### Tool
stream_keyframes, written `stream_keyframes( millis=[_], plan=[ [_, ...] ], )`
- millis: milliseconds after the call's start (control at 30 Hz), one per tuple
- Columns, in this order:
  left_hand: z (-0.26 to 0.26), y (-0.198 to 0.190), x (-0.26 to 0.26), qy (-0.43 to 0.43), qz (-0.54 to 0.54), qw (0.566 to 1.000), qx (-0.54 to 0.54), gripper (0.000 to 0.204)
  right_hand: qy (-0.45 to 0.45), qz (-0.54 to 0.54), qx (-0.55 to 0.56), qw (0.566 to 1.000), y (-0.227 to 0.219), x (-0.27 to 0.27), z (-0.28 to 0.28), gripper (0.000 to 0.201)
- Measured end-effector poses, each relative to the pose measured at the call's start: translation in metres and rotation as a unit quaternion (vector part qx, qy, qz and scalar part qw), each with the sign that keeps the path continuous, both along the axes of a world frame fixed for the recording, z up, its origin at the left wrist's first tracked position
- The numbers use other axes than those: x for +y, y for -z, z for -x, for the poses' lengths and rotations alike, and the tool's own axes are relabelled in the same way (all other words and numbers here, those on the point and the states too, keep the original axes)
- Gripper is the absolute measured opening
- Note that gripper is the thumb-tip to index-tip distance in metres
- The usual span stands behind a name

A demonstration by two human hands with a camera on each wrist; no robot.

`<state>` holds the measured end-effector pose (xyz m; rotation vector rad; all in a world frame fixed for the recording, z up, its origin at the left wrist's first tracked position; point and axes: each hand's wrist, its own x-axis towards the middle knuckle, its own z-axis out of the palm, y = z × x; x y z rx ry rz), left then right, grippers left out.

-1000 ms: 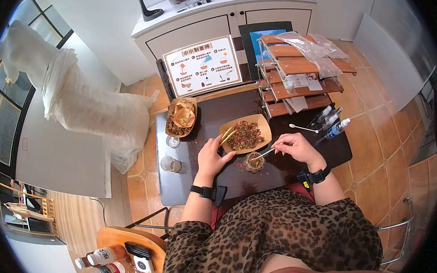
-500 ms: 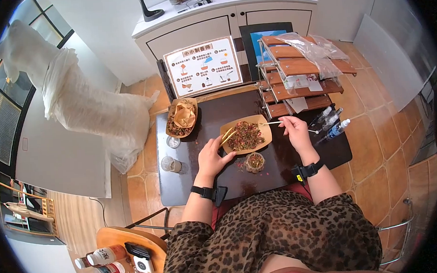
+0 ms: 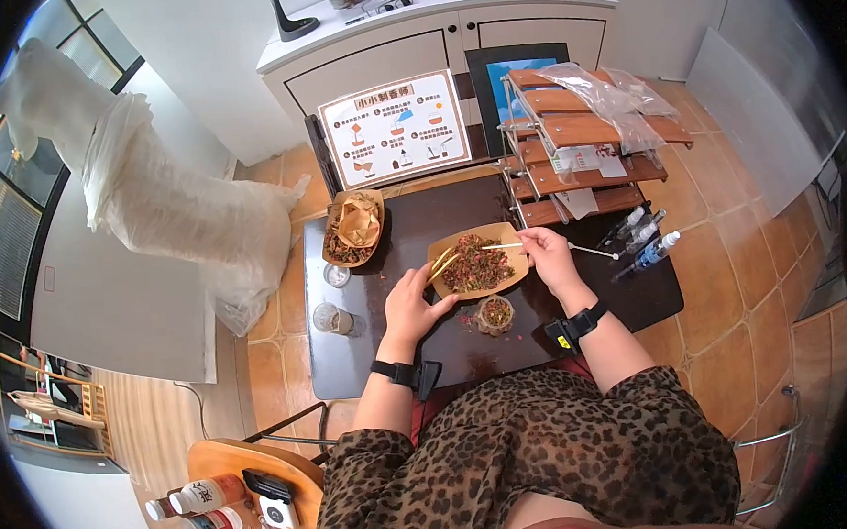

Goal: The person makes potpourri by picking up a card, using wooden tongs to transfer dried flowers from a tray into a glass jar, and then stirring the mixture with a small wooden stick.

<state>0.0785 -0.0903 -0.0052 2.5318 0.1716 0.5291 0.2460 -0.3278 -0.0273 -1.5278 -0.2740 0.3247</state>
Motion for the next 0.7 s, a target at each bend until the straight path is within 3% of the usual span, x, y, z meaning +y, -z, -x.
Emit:
stream_keyframes(
  millis=[400, 700],
  plan=[
    [0.0, 0.001, 0.0, 0.001, 0.0, 1.0, -0.011, 0.066, 0.024, 0.038, 0.013, 0.999, -0.009, -0.02, 0.002, 0.016],
    [-0.001, 0.001, 0.0, 0.003, 0.0, 1.0, -0.019, 0.065, 0.017, 0.005, 0.017, 1.0, -0.032, -0.038, 0.01, 0.015]
  ],
)
